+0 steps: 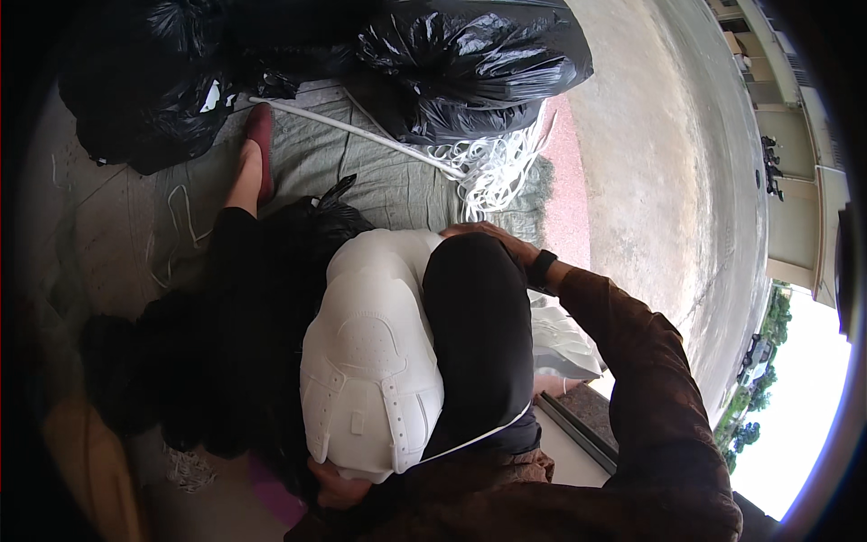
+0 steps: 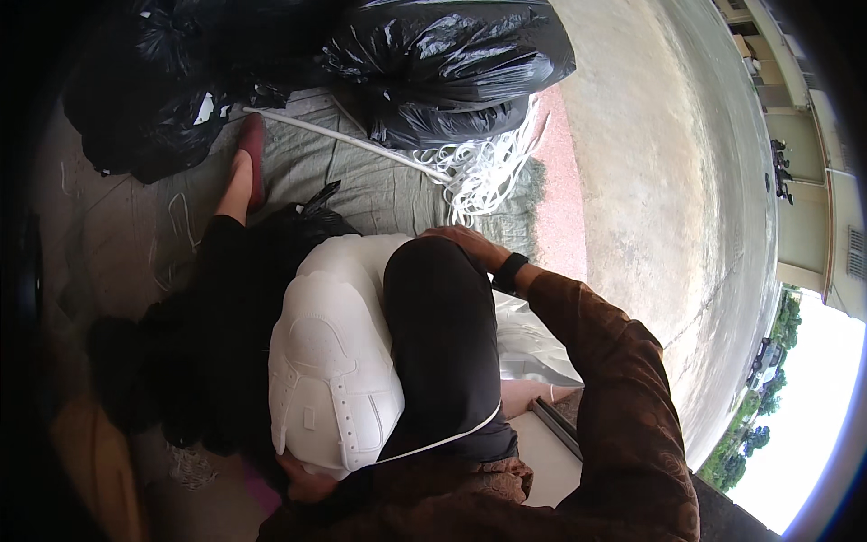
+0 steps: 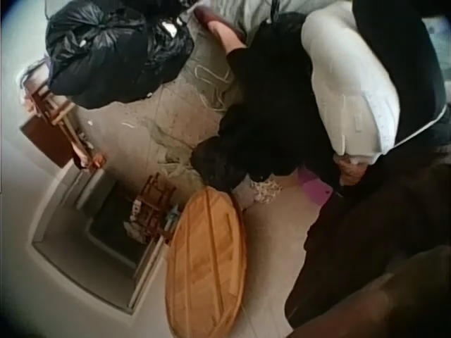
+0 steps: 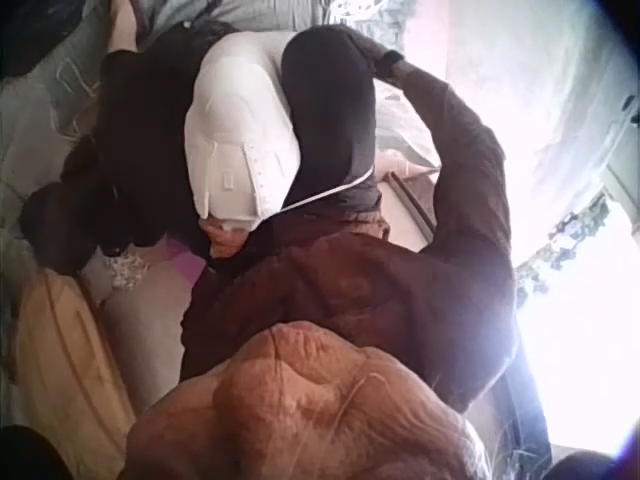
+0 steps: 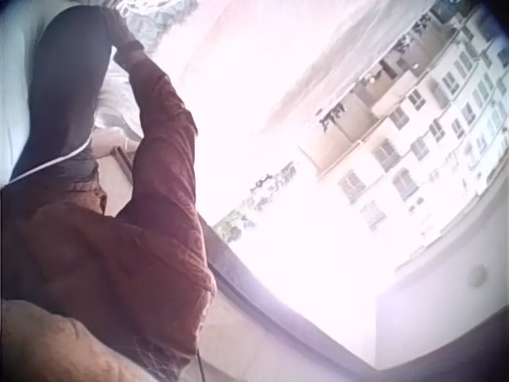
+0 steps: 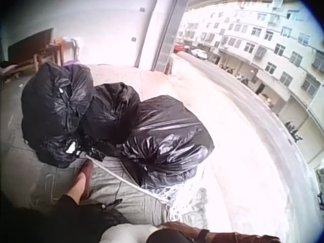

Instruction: The recorder is lacing a pair of white athletic shoes while sitting on the floor next to large bags of components.

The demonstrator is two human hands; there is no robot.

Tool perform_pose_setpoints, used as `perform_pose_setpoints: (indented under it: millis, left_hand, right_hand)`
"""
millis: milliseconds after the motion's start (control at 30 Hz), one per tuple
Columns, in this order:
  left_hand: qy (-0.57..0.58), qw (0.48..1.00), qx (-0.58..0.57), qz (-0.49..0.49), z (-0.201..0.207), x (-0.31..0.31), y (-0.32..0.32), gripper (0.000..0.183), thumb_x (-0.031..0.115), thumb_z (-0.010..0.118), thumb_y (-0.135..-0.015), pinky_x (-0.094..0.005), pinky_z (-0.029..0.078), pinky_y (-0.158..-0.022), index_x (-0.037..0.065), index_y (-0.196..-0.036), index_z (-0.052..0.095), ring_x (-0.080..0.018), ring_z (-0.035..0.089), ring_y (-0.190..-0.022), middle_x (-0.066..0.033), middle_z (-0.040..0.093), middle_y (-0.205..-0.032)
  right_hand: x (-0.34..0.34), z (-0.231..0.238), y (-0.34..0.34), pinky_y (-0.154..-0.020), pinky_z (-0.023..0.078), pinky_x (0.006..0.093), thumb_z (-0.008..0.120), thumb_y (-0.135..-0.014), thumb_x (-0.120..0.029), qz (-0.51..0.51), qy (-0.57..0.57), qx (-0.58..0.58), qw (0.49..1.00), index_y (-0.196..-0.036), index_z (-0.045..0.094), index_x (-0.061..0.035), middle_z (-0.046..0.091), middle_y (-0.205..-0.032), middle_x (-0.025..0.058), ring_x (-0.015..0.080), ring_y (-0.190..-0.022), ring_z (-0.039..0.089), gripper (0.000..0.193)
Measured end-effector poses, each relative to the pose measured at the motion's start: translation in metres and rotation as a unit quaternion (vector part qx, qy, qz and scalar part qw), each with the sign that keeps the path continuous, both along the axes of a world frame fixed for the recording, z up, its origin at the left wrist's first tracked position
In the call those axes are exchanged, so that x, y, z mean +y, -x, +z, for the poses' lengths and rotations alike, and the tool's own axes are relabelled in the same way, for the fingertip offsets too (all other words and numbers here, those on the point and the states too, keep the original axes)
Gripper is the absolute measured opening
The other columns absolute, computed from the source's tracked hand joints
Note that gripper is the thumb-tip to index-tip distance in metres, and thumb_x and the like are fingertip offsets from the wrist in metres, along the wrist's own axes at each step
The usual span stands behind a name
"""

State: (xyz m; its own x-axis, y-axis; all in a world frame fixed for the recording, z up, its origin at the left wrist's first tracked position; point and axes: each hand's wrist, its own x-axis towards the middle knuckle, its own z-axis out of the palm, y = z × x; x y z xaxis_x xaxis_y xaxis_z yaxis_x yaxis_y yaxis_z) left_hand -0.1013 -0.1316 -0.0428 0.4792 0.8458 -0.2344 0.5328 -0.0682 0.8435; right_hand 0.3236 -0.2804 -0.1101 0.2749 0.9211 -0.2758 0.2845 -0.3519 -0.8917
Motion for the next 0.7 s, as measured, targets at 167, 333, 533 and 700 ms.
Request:
perform_pose_setpoints:
  millis: [167,333,533,700]
  left_hand:
    - [0.631,0.741,-0.201,0.108,-0.030,0.058,-0.026,0.066,0.048,0.055,-0.079,-0.0552,0.043,-0.104,0.018,-0.137,0.050,-0.0297,0.053,-0.123,-0.0059,0.055,-0.134]
    - [0.628,0.739,-0.211,0.122,-0.036,0.080,-0.072,0.056,0.027,0.059,-0.077,-0.0509,0.049,-0.099,0.012,-0.131,0.055,-0.0283,0.060,-0.114,-0.0076,0.061,-0.125]
    - [0.469,0.881,-0.062,-0.008,-0.028,0.061,-0.059,0.049,0.026,0.057,-0.097,-0.0392,0.047,-0.101,0.003,-0.138,0.045,-0.0227,0.054,-0.122,-0.0105,0.054,-0.133]
    - [0.490,0.868,-0.076,0.040,-0.009,0.059,-0.086,0.041,0.024,0.055,-0.099,-0.0340,0.047,-0.096,-0.003,-0.130,0.050,-0.0198,0.058,-0.113,-0.0118,0.058,-0.125]
  right_hand:
    - [-0.054,-0.063,0.040,-0.087,0.051,0.0401,0.050,-0.098,-0.034,-0.153,0.122,-0.169,0.966,-0.111,0.069,-0.0076,0.070,-0.111,0.0179,0.0334,-0.104,0.067,0.035]
    - [-0.055,-0.146,-0.007,-0.082,0.053,0.0421,0.058,-0.090,-0.033,-0.346,0.338,-0.163,0.860,-0.099,0.074,-0.0092,0.073,-0.092,0.0135,0.0346,-0.087,0.068,0.030]
    - [-0.037,-0.170,-0.031,-0.094,0.051,0.0440,0.060,-0.086,-0.017,-0.238,0.285,-0.189,0.909,-0.113,0.070,-0.0140,0.057,-0.134,0.0093,0.0326,-0.112,0.061,0.029]
    - [-0.028,-0.197,-0.054,-0.098,0.048,0.0430,0.060,-0.086,-0.017,-0.233,0.319,-0.211,0.894,-0.119,0.067,-0.0131,0.057,-0.134,0.0111,0.0329,-0.117,0.060,0.035]
